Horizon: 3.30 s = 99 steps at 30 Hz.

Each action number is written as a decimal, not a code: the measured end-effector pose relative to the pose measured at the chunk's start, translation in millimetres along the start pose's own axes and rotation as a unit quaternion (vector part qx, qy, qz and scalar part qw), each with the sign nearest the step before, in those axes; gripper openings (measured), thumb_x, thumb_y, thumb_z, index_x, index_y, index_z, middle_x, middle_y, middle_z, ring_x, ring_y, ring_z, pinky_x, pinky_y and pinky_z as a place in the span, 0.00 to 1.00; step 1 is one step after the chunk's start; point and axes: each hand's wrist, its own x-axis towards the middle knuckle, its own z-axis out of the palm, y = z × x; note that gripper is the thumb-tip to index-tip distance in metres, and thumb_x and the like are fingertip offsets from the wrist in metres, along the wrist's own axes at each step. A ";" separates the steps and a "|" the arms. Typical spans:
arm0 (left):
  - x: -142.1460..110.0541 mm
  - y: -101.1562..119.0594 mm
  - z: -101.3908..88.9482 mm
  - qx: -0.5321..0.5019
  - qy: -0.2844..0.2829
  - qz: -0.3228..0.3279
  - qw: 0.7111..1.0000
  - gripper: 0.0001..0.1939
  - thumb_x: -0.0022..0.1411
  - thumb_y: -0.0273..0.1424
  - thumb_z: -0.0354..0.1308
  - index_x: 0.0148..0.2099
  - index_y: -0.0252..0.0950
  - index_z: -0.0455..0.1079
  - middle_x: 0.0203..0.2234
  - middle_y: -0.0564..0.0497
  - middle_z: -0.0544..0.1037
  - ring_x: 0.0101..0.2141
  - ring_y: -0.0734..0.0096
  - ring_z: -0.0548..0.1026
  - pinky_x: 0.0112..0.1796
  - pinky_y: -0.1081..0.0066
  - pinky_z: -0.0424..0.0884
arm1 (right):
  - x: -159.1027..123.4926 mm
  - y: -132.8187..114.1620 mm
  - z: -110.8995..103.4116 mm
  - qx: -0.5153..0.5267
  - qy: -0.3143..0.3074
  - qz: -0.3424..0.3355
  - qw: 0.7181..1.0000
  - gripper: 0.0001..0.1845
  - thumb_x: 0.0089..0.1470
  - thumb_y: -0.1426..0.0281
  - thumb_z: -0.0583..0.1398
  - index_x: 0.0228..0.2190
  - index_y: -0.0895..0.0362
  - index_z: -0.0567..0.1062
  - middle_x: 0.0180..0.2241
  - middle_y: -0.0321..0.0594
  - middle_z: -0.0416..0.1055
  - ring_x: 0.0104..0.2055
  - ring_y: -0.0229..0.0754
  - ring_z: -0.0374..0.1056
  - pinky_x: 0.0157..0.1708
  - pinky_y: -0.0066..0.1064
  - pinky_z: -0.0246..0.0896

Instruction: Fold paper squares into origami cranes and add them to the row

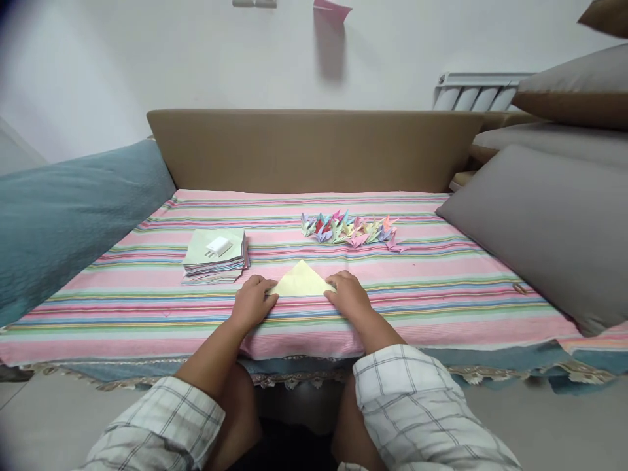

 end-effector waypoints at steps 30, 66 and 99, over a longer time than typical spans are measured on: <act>-14.5 13.9 -13.8 0.122 -0.035 0.160 0.979 0.09 0.59 0.25 0.49 0.33 0.36 0.71 0.33 0.44 0.73 0.41 0.58 0.67 0.41 0.58 0.57 | -33.8 -3.6 3.8 -0.053 -0.024 -0.265 0.963 0.20 0.49 0.74 0.54 0.44 0.49 0.74 0.51 0.39 0.69 0.52 0.46 0.60 0.53 0.44 0.44; -25.7 16.9 -2.1 0.046 0.066 0.086 0.993 0.15 0.65 0.34 0.46 0.49 0.42 0.70 0.40 0.45 0.70 0.44 0.60 0.65 0.46 0.60 0.59 | -20.8 12.5 22.7 0.067 0.086 -0.096 0.989 0.15 0.55 0.65 0.54 0.41 0.54 0.75 0.46 0.43 0.72 0.50 0.48 0.63 0.51 0.44 0.57; -23.9 -16.2 1.3 -0.073 0.024 0.300 0.951 0.12 0.52 0.20 0.49 0.32 0.37 0.71 0.31 0.49 0.68 0.35 0.68 0.67 0.37 0.69 0.64 | -37.8 9.3 22.1 0.046 0.090 -0.237 0.966 0.17 0.49 0.76 0.54 0.39 0.52 0.76 0.52 0.45 0.63 0.54 0.51 0.57 0.51 0.49 0.57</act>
